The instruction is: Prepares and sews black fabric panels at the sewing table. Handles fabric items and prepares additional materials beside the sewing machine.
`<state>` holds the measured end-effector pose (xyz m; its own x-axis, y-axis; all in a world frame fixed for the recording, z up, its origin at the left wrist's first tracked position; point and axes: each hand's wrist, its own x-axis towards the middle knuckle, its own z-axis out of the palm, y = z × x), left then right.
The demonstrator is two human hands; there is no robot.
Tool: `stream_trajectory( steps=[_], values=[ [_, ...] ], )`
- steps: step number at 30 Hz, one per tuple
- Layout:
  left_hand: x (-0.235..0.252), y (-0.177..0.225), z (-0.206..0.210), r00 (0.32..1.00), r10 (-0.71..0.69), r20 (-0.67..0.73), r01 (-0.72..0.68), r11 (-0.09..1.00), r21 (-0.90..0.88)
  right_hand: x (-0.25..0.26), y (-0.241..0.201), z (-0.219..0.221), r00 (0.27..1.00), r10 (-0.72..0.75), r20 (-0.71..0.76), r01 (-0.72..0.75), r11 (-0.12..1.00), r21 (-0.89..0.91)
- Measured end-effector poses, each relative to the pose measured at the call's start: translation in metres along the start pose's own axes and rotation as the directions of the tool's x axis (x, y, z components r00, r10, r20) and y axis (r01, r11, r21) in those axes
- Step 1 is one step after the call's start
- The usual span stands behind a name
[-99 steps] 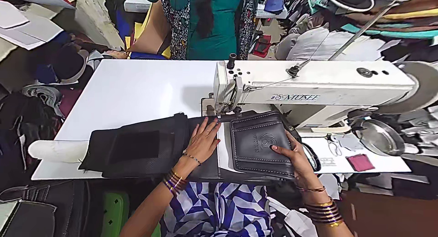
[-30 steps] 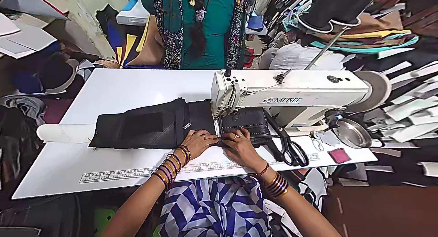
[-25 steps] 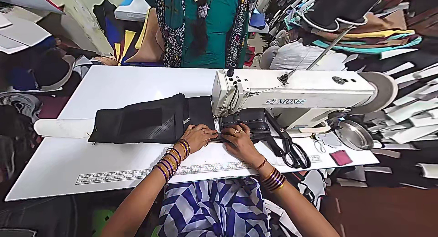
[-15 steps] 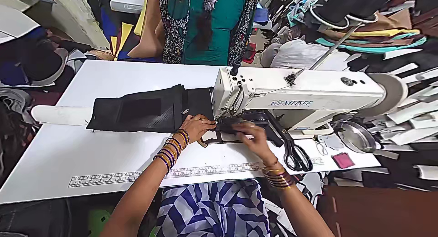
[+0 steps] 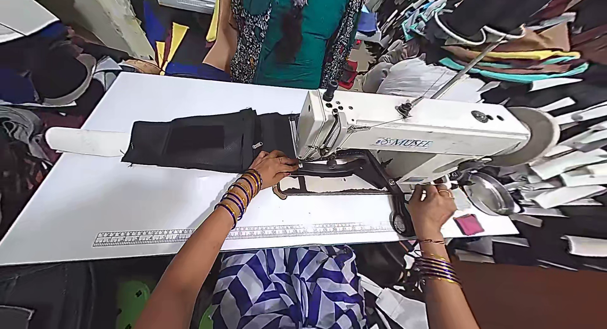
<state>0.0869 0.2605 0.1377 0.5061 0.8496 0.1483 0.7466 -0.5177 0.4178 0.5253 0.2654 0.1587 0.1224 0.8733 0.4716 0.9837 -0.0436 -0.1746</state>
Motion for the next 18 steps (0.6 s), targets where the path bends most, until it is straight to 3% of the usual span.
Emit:
stream_trajectory(
  steps=[3,6,9,12,18],
  values=[
    [-0.004,0.005,-0.001,0.999,-0.012,0.032,0.013,1.0,-0.021,0.003,0.004,-0.01,0.998,-0.04,0.048,0.038,0.999,0.039],
    [-0.004,-0.001,0.001,1.0,0.01,0.023,-0.01,1.0,-0.025,0.003,0.015,-0.029,0.983,-0.175,0.053,0.165,0.974,0.153],
    [0.0,-0.004,-0.001,1.0,0.001,0.025,-0.001,1.0,0.006,-0.02,0.018,-0.051,0.965,-0.25,0.077,0.229,0.95,0.213],
    [0.002,-0.005,-0.001,1.0,-0.019,0.01,0.019,1.0,0.005,-0.052,0.003,-0.058,0.948,-0.145,0.283,0.089,0.975,0.201],
    [0.006,-0.001,-0.001,0.995,-0.099,0.02,0.098,0.994,0.038,-0.068,-0.001,-0.055,0.912,-0.029,0.41,-0.002,0.997,0.075]
  ],
)
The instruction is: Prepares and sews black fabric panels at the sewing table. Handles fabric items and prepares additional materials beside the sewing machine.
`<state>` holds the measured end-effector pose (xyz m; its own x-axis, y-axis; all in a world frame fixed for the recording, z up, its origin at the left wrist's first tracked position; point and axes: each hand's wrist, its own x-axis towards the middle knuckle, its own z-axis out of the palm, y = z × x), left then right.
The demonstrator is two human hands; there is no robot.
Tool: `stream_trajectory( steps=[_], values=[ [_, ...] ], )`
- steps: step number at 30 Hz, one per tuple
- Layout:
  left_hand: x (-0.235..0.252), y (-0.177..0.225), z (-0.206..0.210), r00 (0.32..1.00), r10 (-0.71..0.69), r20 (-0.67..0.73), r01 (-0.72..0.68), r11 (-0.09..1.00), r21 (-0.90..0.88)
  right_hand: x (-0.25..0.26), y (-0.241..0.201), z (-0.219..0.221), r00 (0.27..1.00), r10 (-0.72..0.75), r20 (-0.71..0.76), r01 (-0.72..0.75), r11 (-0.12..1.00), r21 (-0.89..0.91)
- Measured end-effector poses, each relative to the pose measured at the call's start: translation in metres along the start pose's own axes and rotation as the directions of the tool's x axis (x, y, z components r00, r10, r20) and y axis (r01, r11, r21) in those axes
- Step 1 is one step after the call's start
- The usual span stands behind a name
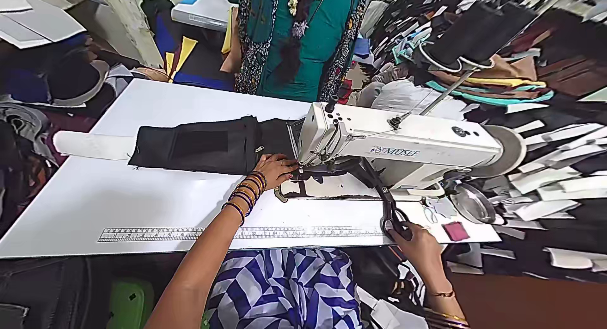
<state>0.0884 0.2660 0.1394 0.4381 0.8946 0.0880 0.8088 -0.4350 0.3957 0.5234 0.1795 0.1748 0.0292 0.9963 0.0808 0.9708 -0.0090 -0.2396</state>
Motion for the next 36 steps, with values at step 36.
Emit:
stream_trajectory(
  steps=[36],
  values=[
    [-0.146,0.05,-0.094,0.523,-0.811,0.262,0.694,0.583,0.422,0.015,0.012,-0.021,0.955,-0.076,0.286,-0.162,0.674,0.721]
  ],
)
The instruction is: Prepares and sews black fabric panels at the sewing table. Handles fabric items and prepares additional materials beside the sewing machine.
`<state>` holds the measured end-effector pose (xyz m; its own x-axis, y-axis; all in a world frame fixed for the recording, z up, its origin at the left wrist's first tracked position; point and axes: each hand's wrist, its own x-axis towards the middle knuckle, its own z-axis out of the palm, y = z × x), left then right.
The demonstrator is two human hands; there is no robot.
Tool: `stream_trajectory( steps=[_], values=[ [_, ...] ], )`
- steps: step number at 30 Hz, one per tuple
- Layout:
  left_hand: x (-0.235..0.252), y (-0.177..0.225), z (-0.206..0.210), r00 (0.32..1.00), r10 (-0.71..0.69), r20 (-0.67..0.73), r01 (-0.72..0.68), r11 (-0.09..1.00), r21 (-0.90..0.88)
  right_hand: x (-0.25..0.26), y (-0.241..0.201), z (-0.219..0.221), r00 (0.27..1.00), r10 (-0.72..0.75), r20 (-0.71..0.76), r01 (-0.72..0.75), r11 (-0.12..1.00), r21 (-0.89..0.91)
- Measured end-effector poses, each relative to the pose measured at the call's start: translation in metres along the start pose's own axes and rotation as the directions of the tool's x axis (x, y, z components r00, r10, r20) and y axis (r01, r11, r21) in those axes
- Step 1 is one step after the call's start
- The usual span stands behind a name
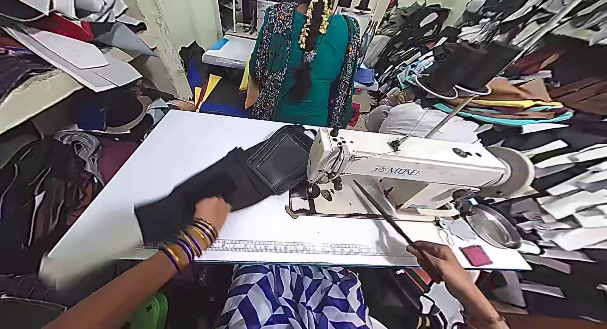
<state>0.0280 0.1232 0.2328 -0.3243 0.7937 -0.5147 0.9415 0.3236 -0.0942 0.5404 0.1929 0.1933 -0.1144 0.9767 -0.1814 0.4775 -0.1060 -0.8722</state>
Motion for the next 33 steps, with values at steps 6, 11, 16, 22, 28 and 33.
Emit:
stream_trajectory(
  steps=[6,11,16,22,28,33],
  values=[
    [-0.019,0.095,-0.034,0.795,0.527,0.301,-0.546,0.837,-0.023,0.02,-0.007,0.033,0.981,-0.14,-0.135,0.006,0.716,-0.698],
    [0.1,0.06,-0.01,0.771,0.051,-0.635,-0.451,0.748,-0.487,0.002,-0.044,0.11,0.891,-0.449,-0.069,0.279,0.661,-0.697],
    [0.139,0.041,-0.025,0.801,-0.083,-0.592,-0.567,0.208,-0.797,-0.048,-0.077,0.263,0.711,-0.57,0.413,0.701,0.618,-0.354],
    [0.062,-0.019,-0.057,0.713,-0.202,-0.672,-0.647,0.18,-0.741,0.053,-0.097,0.308,0.668,-0.627,0.401,0.739,0.619,-0.264],
    [0.046,0.008,0.028,0.69,-0.361,-0.628,-0.588,0.226,-0.776,0.06,-0.14,0.277,0.947,-0.241,0.211,0.084,0.823,0.562],
    [0.02,0.005,0.064,0.854,-0.206,-0.477,-0.185,0.737,-0.65,0.05,-0.128,0.257,0.95,-0.117,0.289,0.258,0.814,-0.52]
  ],
)
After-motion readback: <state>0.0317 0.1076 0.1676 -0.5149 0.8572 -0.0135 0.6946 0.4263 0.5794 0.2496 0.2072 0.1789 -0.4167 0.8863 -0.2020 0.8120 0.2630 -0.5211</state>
